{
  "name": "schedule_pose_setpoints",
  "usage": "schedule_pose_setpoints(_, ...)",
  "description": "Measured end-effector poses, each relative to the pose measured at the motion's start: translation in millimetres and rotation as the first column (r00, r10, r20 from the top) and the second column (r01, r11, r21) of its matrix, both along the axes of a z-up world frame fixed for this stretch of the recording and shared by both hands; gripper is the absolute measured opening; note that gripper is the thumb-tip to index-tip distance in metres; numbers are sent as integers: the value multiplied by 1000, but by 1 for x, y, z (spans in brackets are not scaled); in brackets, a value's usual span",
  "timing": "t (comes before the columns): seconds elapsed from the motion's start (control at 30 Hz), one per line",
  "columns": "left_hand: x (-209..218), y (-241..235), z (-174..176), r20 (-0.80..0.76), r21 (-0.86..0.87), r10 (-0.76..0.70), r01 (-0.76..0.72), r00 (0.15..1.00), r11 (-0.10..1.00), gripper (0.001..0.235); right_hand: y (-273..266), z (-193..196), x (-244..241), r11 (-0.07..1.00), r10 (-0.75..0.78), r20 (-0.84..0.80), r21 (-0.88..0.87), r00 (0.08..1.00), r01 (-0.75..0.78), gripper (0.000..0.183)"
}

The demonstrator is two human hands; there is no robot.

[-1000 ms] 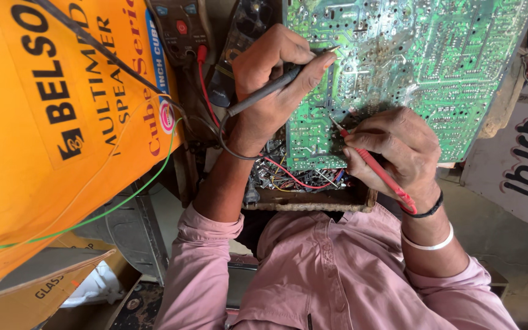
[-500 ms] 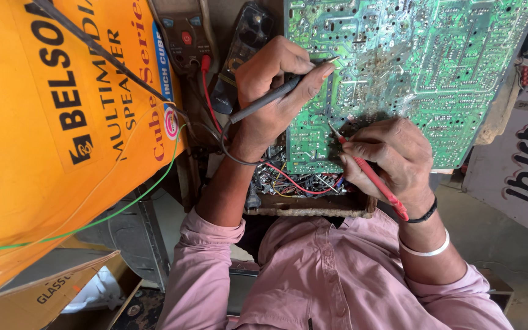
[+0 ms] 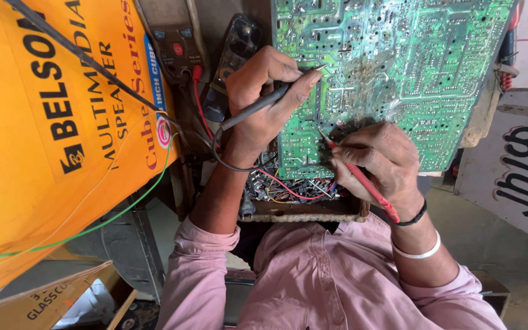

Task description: The person uses a multimeter to test points on a green circuit board. They hold the board with one hand and probe various solder joints and traces with the multimeter leads in the other, moving between different areas of the board throughout the clip.

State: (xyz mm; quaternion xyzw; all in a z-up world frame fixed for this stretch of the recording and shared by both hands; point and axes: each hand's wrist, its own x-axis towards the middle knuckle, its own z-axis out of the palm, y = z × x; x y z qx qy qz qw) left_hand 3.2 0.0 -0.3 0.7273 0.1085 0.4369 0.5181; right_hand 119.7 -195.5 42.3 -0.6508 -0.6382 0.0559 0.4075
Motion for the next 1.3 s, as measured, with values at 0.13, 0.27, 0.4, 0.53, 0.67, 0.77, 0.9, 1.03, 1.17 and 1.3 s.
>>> schedule_pose_setpoints(0.13, -1, -1, -3, 2, 9, 11, -11, 1000, 1000, 23, -4, -3, -1, 1000, -14, -13, -12, 1000, 14, 21)
schedule_pose_setpoints(0.27, 0, -1, -3, -8, -11, -7, 7, 1000, 1000, 23, -8, -7, 1, 999, -35, -29, -15, 999, 35, 19)
schedule_pose_setpoints(0.4, -2, -3, -3, -17, -4, 12, -12, 1000, 1000, 24, -13, -8, 1, 986, -145, -163, 58, 976, 156, 17)
schedule_pose_setpoints(0.53, -1, -3, -3, -15, -57, -9, 8, 1000, 998, 27, -13, -8, 2, 980, -178, -146, 58, 973, 188, 13)
schedule_pose_setpoints(0.67, 0, -3, -3, -29, -32, -9, 8, 1000, 999, 27, -9, -5, 5, 996, -74, -66, 35, 995, 76, 15)
schedule_pose_setpoints(0.77, 0, -3, -2, -29, -24, 4, -4, 1000, 1000, 26, -6, -2, 6, 998, -40, -97, 47, 995, 45, 22)
schedule_pose_setpoints(0.9, -2, -3, 0, -10, -4, 8, -8, 1000, 1000, 24, -3, -1, 5, 998, -29, -100, 54, 995, 35, 29)
schedule_pose_setpoints(1.03, -4, -1, 2, -14, -13, -4, 3, 1000, 1000, 23, -4, -2, 3, 999, -44, -82, 14, 996, 46, 32)
schedule_pose_setpoints(1.17, -2, 1, 3, -4, -30, -18, 18, 1000, 999, 24, -6, -4, 2, 998, -60, -84, -22, 995, 59, 33)
schedule_pose_setpoints(1.3, -4, 0, 4, -15, -23, -6, 5, 1000, 1000, 25, -11, -7, 1, 995, -97, -42, -16, 994, 97, 35)
